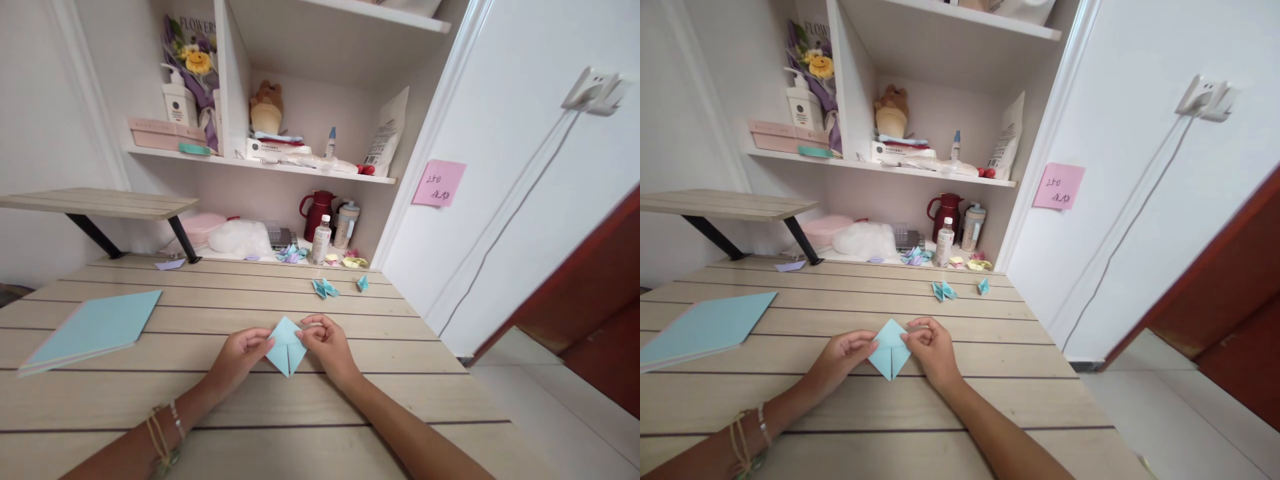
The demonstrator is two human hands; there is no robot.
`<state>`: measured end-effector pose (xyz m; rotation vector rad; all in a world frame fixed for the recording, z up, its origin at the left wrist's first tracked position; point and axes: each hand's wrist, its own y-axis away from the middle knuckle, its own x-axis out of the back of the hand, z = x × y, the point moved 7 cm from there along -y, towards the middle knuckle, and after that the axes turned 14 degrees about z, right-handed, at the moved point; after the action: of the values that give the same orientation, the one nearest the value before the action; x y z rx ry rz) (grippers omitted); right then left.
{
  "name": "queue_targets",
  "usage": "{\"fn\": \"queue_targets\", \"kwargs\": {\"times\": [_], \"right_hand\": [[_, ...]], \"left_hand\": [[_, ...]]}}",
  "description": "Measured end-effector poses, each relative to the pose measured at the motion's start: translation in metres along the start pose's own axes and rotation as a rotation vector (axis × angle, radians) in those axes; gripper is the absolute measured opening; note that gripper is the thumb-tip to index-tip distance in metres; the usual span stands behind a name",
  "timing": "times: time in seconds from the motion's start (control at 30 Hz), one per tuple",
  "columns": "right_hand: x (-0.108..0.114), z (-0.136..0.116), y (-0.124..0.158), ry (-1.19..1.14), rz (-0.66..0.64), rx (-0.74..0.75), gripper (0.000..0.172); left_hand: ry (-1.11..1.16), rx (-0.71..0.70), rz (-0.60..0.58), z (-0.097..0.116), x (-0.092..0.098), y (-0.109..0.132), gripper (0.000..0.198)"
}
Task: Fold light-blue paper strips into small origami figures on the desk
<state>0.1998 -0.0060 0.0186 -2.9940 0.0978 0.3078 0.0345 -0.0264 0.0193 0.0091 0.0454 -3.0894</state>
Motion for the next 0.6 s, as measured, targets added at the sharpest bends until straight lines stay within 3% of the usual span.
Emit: {"fn": "queue_targets", "kwargs": {"times": [0.2,0.47,0.6], "right_hand": [[-0.012,0.001,0.009,0.064,-0.118,-0.030,0.033],[-0.019,0.007,0.015,0.098,-0.163,-0.066,0.046],[-0.019,0.009,0.014,0.084,-0.141,-0.077,0.043]], "left_hand": [[0.044,0.023,-0.125,-0.003,-0.011,0.003,0.032],[0.023,0.007,-0.119,-0.005,-0.009,0.004,0.026],[0.012,0.001,-0.116,-0.003,-0.010,0.004,0.027]]}}
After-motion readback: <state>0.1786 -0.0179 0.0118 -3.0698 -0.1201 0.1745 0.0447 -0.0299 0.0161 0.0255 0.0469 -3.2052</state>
